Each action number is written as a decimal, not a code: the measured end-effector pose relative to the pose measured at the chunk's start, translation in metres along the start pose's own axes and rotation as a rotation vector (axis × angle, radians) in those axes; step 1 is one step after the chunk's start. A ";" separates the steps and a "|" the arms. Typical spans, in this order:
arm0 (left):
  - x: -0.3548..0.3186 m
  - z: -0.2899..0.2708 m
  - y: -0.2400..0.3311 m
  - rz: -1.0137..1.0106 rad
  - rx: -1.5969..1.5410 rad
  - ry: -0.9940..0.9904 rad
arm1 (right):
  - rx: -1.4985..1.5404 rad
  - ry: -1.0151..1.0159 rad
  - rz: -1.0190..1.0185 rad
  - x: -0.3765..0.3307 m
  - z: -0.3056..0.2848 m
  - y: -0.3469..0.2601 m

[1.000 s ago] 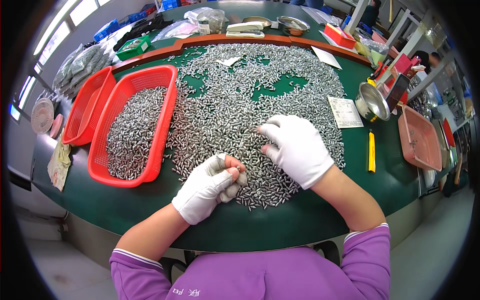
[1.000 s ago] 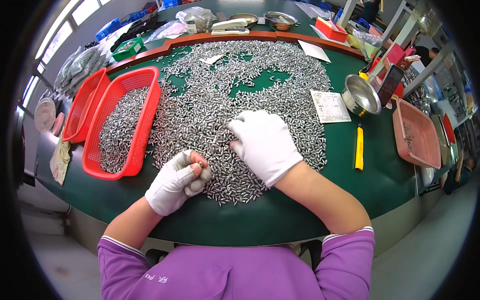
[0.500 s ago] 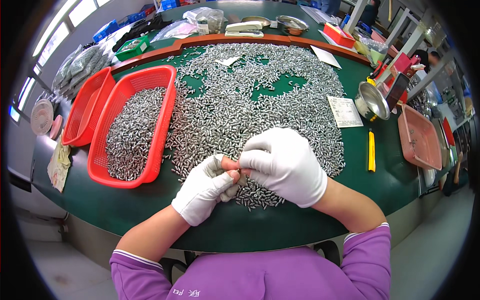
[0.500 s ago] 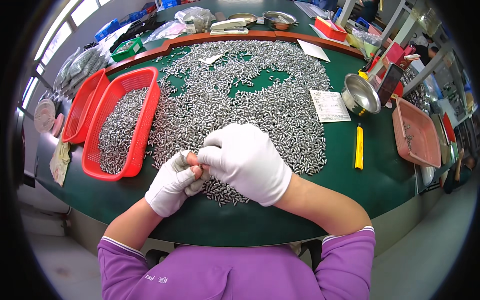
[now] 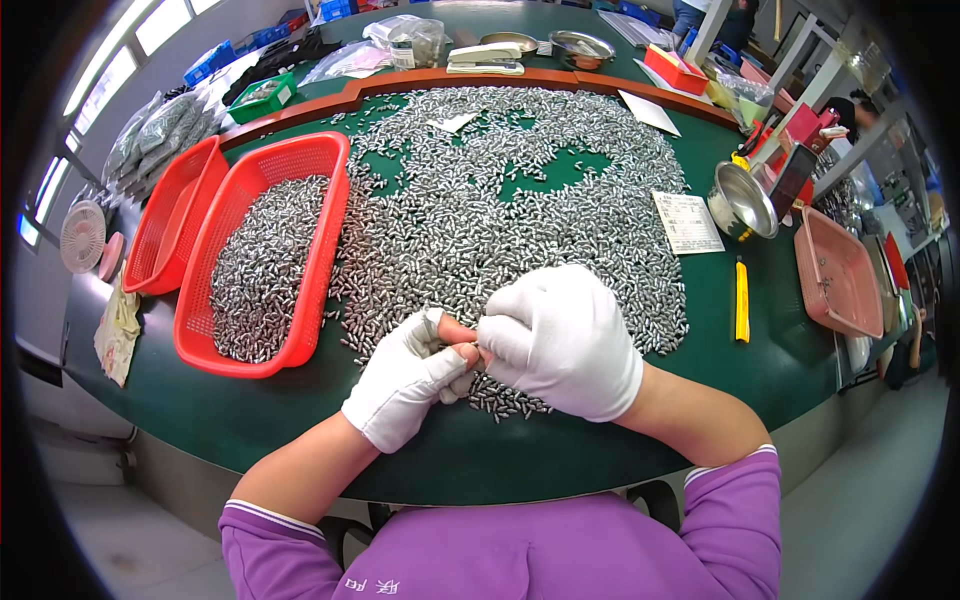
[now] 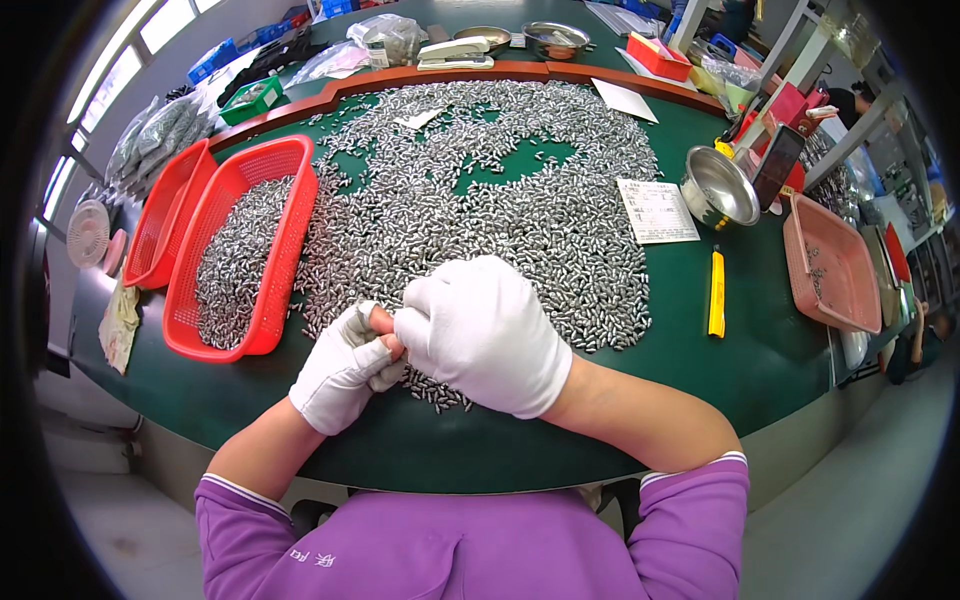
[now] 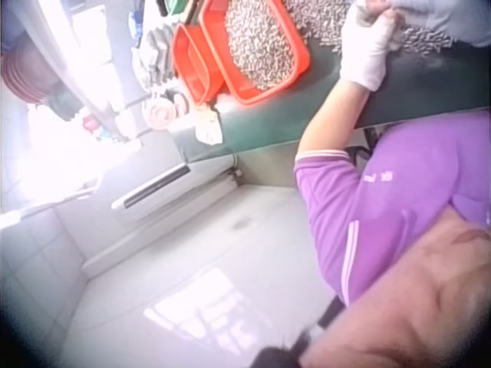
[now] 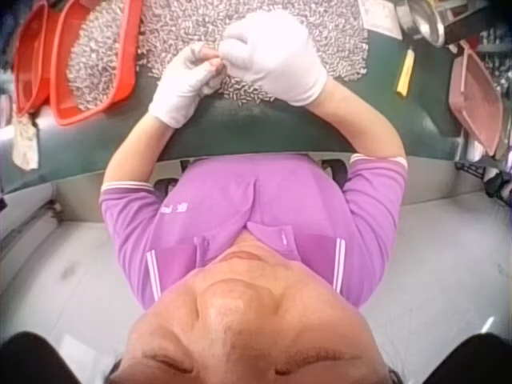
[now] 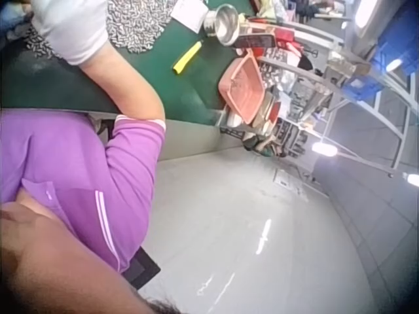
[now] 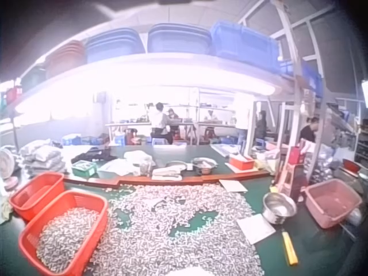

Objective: Sorting and inspecting small metal pins on a manufacturing workbench.

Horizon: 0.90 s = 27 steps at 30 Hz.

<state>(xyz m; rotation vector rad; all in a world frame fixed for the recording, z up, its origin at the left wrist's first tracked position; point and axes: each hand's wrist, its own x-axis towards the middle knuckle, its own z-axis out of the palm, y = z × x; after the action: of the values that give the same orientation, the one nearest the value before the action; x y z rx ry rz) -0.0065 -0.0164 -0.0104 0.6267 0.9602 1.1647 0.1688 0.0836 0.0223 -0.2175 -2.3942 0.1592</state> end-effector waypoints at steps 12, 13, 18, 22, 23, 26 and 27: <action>-0.001 0.000 -0.001 -0.009 -0.054 -0.025 | 0.019 0.007 0.296 -0.008 -0.001 0.016; 0.000 0.000 -0.002 -0.006 -0.053 -0.026 | -0.063 -0.047 0.293 -0.009 -0.004 0.020; 0.005 -0.007 0.004 0.090 -0.005 0.041 | -0.162 -0.023 0.326 -0.008 -0.012 0.032; 0.000 -0.010 0.037 0.606 0.562 0.433 | -0.218 0.033 0.342 -0.003 -0.040 0.036; -0.002 -0.014 0.050 0.733 0.790 0.549 | -0.256 0.064 0.321 -0.005 -0.048 0.040; -0.007 -0.057 0.077 1.083 1.196 0.748 | -0.347 0.074 0.340 -0.015 -0.074 0.039; -0.014 -0.057 0.088 0.961 1.369 0.818 | -0.367 0.066 0.368 -0.023 -0.086 0.039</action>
<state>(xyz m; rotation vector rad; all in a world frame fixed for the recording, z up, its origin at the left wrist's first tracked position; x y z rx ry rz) -0.0996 -0.0062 0.0391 1.9281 2.3473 1.4997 0.2476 0.1220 0.0636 -0.8217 -2.2806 -0.1207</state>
